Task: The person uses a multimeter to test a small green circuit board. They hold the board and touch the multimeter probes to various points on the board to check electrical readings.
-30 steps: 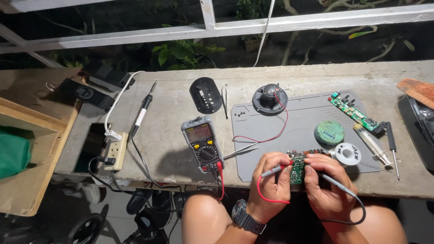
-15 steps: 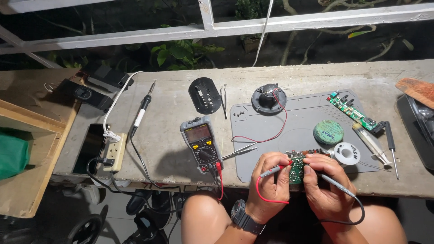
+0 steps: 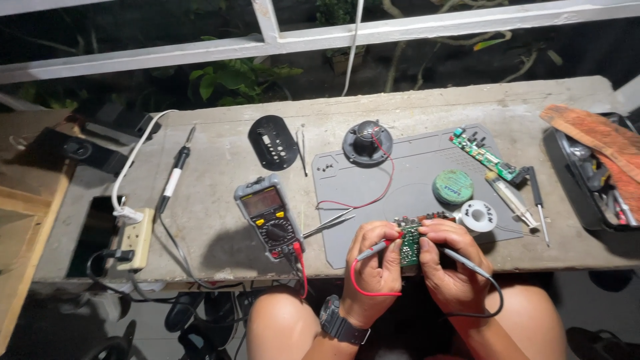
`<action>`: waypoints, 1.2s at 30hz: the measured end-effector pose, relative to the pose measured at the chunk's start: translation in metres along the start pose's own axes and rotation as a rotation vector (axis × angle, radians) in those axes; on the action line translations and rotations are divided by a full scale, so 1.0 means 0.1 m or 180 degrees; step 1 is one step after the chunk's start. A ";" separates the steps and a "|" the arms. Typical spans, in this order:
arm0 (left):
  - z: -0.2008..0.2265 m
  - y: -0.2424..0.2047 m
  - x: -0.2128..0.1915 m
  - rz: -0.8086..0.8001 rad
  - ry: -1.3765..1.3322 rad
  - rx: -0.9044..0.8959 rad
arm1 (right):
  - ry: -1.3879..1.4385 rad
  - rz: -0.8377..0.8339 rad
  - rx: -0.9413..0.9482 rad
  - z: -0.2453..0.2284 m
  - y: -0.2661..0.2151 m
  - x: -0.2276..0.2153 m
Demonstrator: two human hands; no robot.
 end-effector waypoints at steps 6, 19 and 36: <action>-0.05 -0.05 0.02 0.0059 0.0080 0.0038 | 0.0237 0.0116 0.0150 0.06 -0.05 -0.03; -0.02 -0.01 0.07 -0.0061 0.0274 0.0310 | 0.0030 0.0188 0.0078 0.06 0.00 -0.09; -0.01 -0.01 0.08 -0.0058 0.0319 0.0303 | 0.0024 0.0169 0.0090 0.08 -0.01 -0.06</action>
Point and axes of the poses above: each hand's wrist, its own y-axis towards the middle knuckle, its own x-axis out of the palm, z = x × y, the point moved 2 cm from there along y, towards the middle knuckle, and after that the axes turned 8 degrees about z, right-handed, at the moved point
